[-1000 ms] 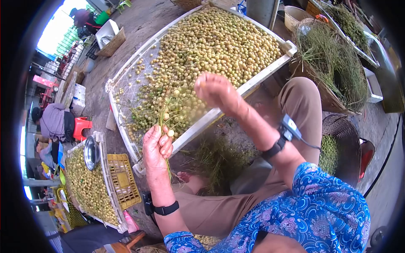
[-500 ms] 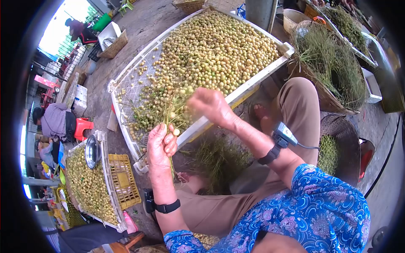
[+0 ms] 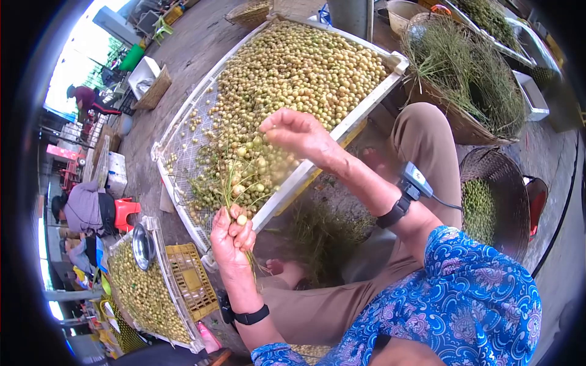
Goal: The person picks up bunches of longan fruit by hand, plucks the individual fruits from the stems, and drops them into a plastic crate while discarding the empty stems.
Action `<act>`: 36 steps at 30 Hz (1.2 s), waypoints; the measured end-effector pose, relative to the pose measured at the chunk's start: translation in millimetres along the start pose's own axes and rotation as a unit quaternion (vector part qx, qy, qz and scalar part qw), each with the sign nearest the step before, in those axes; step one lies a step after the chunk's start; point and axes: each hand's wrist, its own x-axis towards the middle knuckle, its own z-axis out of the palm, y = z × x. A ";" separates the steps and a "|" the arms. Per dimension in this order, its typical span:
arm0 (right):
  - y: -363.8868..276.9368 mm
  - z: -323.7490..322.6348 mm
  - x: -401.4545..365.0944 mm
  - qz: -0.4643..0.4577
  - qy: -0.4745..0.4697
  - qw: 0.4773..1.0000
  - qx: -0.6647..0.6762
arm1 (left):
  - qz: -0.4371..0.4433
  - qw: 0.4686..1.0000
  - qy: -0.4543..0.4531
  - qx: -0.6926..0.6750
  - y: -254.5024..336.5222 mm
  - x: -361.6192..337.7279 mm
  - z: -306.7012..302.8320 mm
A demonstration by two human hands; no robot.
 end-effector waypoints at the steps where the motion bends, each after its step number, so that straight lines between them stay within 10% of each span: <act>1: -0.7 -0.5 0.1 -0.013 -0.023 0.998 -0.053 | -0.004 1.000 -0.008 0.003 -0.5 0.3 -1.9; 6: -7.8 2.6 3.3 -0.108 -0.042 0.932 -0.344 | -0.018 0.999 -0.017 0.021 -4.2 0.2 -0.7; 26: 4.4 0.4 6.2 -0.134 -0.071 0.884 -0.442 | -0.030 0.999 -0.010 0.035 -5.9 3.6 -0.7; 34: 22.5 -24.9 10.6 -0.047 0.032 0.989 -0.135 | -0.025 0.999 -0.012 0.018 -4.5 5.1 -2.1; 36: 22.5 -34.8 3.3 0.089 -0.021 0.958 0.271 | -0.024 1.000 -0.010 -0.003 -4.6 3.8 -1.8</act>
